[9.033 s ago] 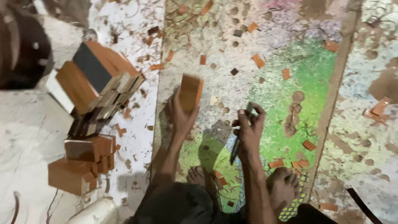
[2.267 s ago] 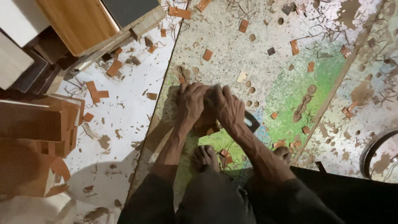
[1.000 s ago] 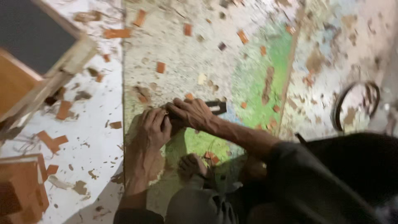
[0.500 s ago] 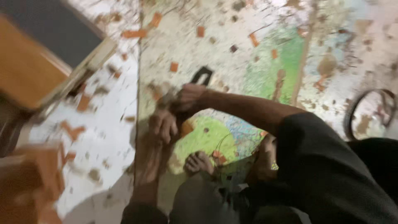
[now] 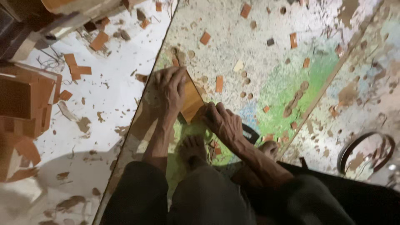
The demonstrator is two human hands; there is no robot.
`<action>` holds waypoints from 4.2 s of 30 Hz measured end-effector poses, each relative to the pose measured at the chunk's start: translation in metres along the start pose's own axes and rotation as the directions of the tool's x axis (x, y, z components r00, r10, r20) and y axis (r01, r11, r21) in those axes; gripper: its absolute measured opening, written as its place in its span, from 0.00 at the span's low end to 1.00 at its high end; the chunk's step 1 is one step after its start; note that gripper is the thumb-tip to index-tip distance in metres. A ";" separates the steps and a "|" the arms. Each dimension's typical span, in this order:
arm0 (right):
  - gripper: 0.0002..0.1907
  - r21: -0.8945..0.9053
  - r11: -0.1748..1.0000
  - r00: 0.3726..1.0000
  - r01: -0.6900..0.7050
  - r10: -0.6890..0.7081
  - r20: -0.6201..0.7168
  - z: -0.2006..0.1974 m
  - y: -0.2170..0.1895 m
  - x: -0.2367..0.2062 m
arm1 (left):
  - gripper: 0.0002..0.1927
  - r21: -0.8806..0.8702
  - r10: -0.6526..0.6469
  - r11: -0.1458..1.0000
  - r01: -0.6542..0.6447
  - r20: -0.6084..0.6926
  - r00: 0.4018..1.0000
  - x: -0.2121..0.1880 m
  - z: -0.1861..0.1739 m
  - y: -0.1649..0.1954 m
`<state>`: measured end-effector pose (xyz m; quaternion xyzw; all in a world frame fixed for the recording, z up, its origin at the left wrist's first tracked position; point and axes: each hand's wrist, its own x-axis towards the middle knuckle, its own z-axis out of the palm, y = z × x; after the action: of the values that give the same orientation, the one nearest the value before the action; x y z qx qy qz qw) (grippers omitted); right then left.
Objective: The person sits on the floor and sands multiple small wooden blocks using a sanding block. They handle each piece one at a time, rubbing the surfaces and edges, then placing the finished pieces into a nearby wooden box.
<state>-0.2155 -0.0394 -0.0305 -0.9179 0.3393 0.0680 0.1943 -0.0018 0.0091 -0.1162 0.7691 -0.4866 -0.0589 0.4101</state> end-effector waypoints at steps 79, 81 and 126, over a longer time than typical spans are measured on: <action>0.09 0.919 0.268 0.896 0.290 0.261 -0.359 -0.097 0.154 0.009 | 0.16 0.048 0.124 0.992 -0.120 -0.084 0.989 0.014 0.013 0.024; 0.16 0.964 -0.071 0.843 0.255 0.506 -0.186 -0.117 0.157 0.010 | 0.22 0.140 0.279 0.951 -0.275 -0.003 0.960 0.047 0.017 0.030; 0.26 -0.164 0.617 0.638 0.770 -0.729 0.249 -0.029 0.059 0.161 | 0.10 -0.079 -0.080 0.994 0.075 -0.062 0.995 -0.046 0.046 0.020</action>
<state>-0.1318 -0.1883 -0.0631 -0.9837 -0.1041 0.0957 0.1112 -0.0624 0.0155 -0.1464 0.7727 -0.4400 -0.0681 0.4524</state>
